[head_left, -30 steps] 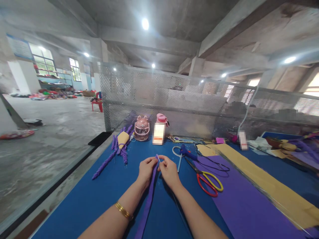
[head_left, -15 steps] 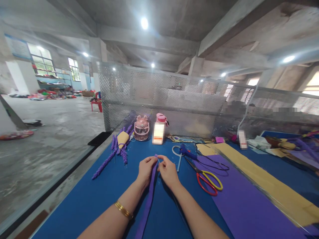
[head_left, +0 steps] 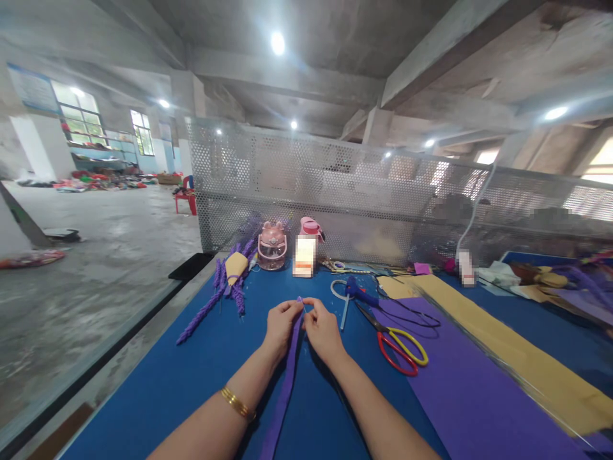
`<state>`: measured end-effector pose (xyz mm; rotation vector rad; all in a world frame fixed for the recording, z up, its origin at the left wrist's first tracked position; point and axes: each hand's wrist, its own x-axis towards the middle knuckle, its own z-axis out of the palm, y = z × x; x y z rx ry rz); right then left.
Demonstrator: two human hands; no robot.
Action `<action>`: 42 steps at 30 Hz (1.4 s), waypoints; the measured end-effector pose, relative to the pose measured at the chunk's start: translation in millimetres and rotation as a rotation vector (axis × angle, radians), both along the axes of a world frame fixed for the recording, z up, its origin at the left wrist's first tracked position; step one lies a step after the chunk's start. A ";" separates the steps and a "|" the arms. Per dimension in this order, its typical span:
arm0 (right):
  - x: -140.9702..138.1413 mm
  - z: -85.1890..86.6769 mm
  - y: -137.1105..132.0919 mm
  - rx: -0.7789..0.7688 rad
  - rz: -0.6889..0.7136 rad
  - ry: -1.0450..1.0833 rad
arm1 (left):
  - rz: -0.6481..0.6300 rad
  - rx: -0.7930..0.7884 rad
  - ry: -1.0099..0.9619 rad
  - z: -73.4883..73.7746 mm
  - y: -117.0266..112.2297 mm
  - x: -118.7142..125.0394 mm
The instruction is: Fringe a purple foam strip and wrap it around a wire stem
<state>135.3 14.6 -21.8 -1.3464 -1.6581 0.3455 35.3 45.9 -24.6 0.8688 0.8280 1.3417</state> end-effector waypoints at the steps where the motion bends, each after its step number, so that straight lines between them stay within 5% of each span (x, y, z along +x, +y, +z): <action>1: 0.0 0.0 0.0 0.000 0.001 -0.002 | 0.000 0.000 -0.002 0.6 -0.1 0.0; 23: 1.5 1.9 -3.8 -0.028 0.083 0.028 | -0.018 0.010 0.007 -0.4 -0.2 -2.1; 42: 3.0 -2.6 -1.4 -0.207 0.152 0.294 | 0.044 0.028 0.062 -3.1 1.6 -3.7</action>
